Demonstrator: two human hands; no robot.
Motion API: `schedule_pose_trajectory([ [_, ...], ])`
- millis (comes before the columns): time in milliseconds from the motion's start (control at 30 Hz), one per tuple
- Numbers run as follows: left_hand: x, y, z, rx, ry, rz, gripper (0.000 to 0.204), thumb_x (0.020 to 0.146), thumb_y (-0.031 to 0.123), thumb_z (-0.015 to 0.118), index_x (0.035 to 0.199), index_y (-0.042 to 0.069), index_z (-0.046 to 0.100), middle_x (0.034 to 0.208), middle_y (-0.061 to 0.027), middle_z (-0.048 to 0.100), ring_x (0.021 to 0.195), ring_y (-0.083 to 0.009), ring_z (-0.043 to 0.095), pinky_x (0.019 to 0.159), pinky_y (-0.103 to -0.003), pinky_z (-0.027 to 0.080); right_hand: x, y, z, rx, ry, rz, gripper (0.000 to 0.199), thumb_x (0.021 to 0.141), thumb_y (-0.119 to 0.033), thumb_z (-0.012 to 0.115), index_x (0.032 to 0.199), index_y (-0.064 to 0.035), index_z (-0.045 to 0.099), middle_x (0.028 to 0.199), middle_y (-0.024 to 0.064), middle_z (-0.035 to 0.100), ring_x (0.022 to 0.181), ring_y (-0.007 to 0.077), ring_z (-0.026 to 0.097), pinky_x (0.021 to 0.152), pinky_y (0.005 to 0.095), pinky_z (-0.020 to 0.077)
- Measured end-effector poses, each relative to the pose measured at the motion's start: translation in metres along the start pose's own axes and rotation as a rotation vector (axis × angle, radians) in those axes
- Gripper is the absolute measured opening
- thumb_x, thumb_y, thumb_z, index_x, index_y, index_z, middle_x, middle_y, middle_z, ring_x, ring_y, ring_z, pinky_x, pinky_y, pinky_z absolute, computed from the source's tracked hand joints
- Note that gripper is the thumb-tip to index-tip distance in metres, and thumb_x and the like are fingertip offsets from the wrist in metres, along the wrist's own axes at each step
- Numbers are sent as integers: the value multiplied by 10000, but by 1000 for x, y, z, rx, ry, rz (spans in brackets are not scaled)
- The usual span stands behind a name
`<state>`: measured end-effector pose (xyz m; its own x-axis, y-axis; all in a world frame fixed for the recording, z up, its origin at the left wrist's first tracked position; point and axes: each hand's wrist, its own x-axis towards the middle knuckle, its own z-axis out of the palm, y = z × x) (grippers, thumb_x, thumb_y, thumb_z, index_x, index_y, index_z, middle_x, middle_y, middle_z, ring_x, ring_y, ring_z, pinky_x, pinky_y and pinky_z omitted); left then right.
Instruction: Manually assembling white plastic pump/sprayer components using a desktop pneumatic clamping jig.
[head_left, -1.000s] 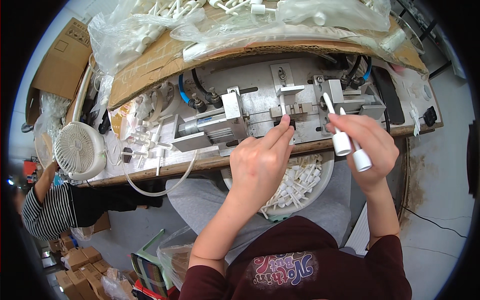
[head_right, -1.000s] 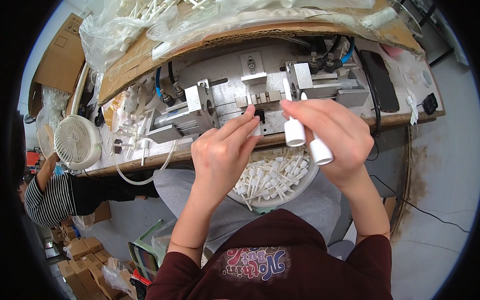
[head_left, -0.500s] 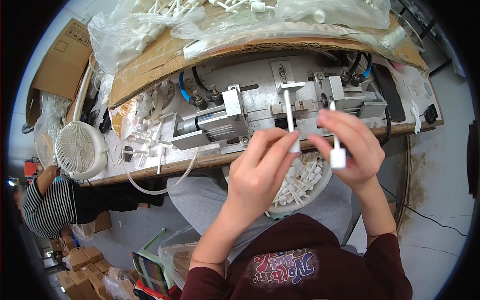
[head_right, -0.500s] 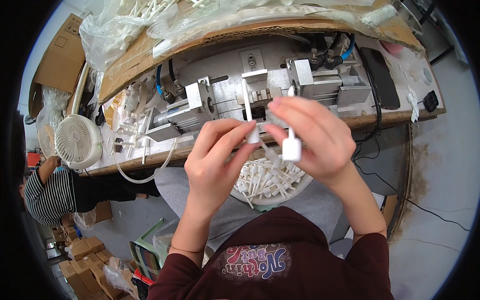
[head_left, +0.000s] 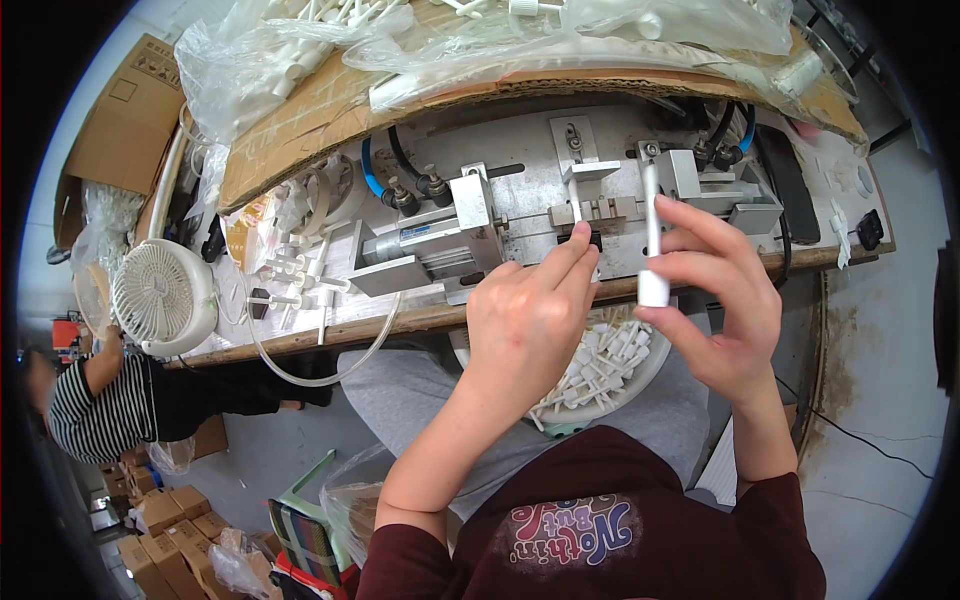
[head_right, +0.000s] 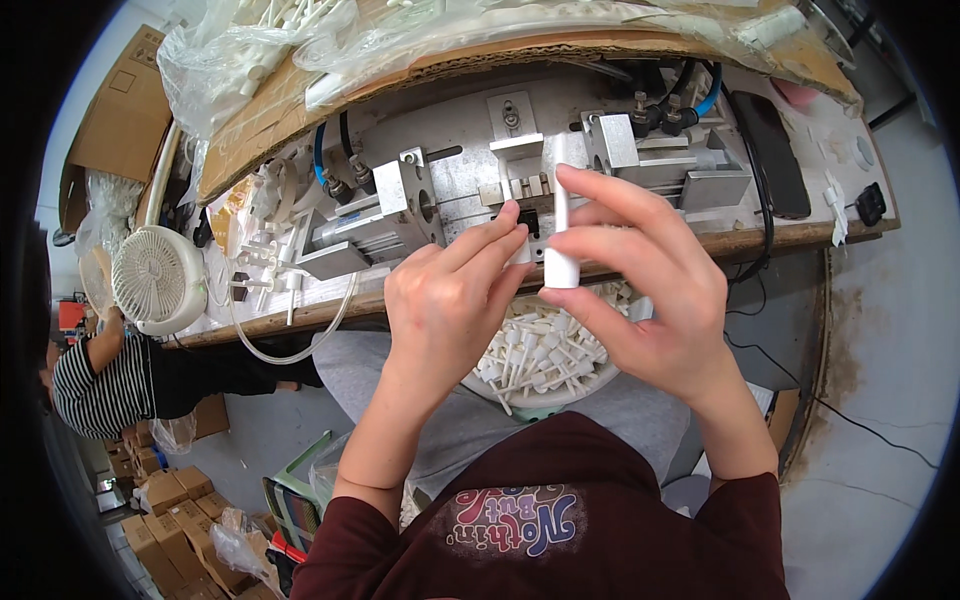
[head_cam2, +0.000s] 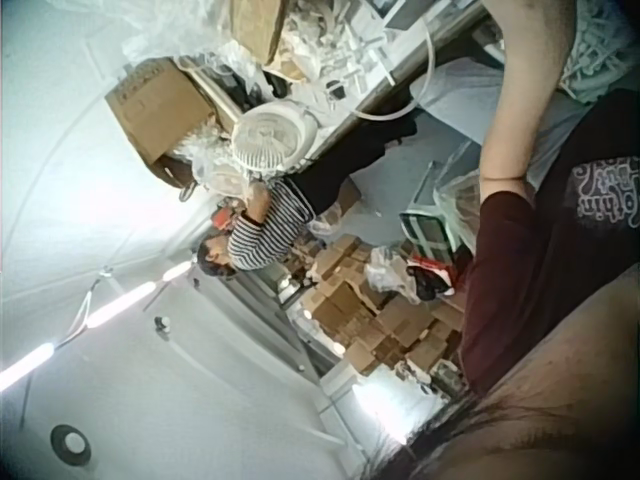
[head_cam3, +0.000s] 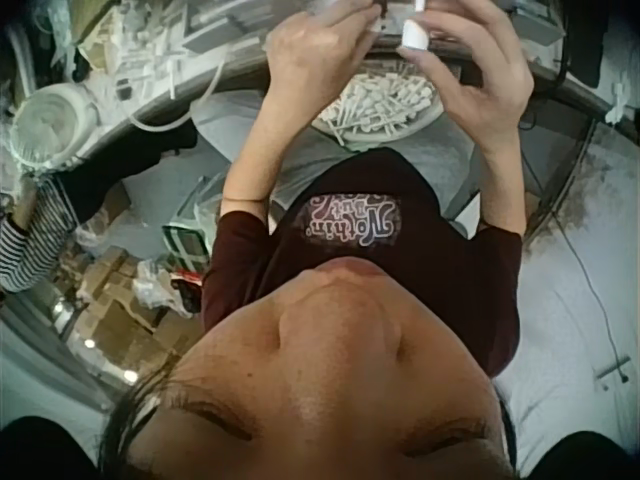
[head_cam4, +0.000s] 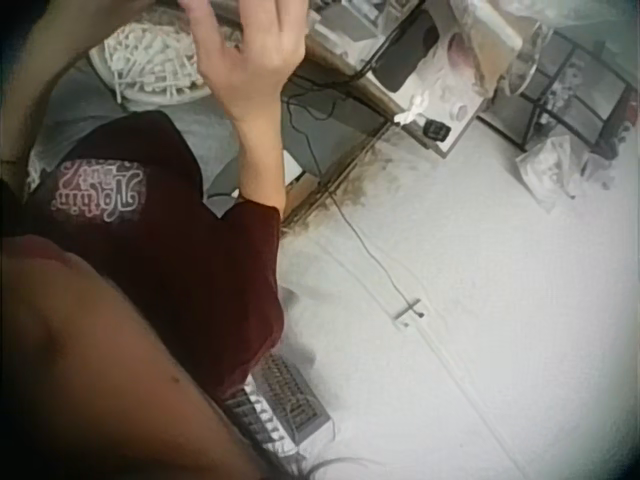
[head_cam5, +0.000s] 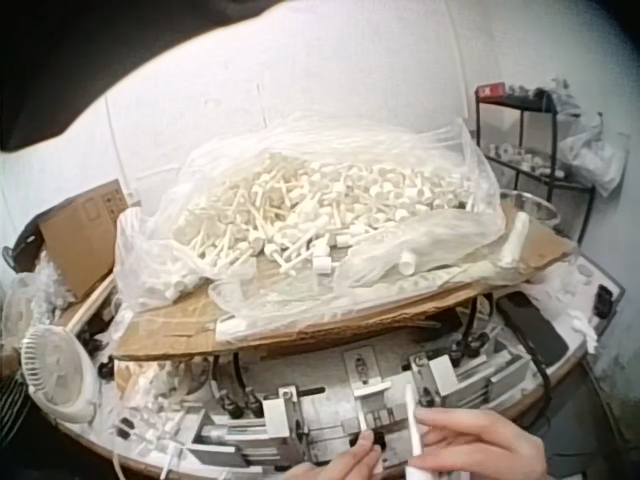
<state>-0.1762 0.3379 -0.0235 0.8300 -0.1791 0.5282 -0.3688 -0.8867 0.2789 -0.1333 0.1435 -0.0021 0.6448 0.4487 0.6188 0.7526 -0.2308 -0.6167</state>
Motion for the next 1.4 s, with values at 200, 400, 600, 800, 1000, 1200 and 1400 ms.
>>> schedule_pose_trajectory([
  [200, 41, -16, -48, -294, 76, -23, 257, 798, 132, 815, 1033, 48, 754, 925, -43, 749, 609, -83, 616, 550, -227, 480, -5, 5, 5, -300, -64, -91, 307, 700, -9, 780, 990, 7, 682, 1216, 152, 672, 904, 276, 691, 747, 341, 552],
  [400, 125, -71, -73, -169, 409, 21, 177, 870, 151, 752, 1026, 73, 784, 924, -35, 765, 824, -87, 688, 749, -264, 546, -4, 11, 24, -442, -165, -171, 234, 723, -54, 722, 951, -20, 680, 1198, 135, 706, 653, 180, 640, 572, 290, 475],
  [600, 182, -97, -37, -19, 56, 34, 219, 873, 96, 700, 1077, 26, 732, 1086, -164, 728, 1019, -319, 683, 911, -401, 521, 7, 12, 36, -544, -237, -214, 129, 740, -55, 664, 861, -25, 633, 1163, 153, 719, 494, 151, 545, 518, 257, 446],
  [800, 186, -95, -17, 46, -4, 28, 210, 839, 166, 756, 1032, 85, 777, 913, -64, 754, 847, -160, 698, 770, -313, 553, 14, 7, 34, -566, -299, -185, 93, 741, -58, 652, 793, -30, 580, 1158, 176, 714, 488, 180, 571, 519, 283, 471],
  [1000, 146, -62, -67, -280, 66, -128, 263, 801, 184, 834, 1018, 51, 768, 978, -76, 733, 826, -124, 700, 703, -268, 569, 37, 2, 13, -387, -338, -123, 114, 804, -104, 701, 849, -30, 627, 1008, 141, 733, 583, 220, 648, 554, 329, 511],
  [1200, 72, -34, -82, -443, 125, -5, 235, 763, 94, 842, 980, 46, 767, 1159, -104, 690, 824, -141, 720, 665, -242, 609, 142, 13, -50, -506, 150, -192, 179, 832, -33, 727, 1009, -63, 730, 907, 44, 737, 653, 115, 621, 597, 281, 495],
  [1400, 15, 0, -49, -257, 25, 31, 310, 752, 55, 806, 1053, 32, 737, 1222, -118, 688, 794, -165, 713, 684, -286, 575, 226, 97, -65, -890, -342, -337, 274, 783, -1, 693, 1055, -33, 692, 988, 160, 710, 886, 322, 669, 781, 395, 525],
])
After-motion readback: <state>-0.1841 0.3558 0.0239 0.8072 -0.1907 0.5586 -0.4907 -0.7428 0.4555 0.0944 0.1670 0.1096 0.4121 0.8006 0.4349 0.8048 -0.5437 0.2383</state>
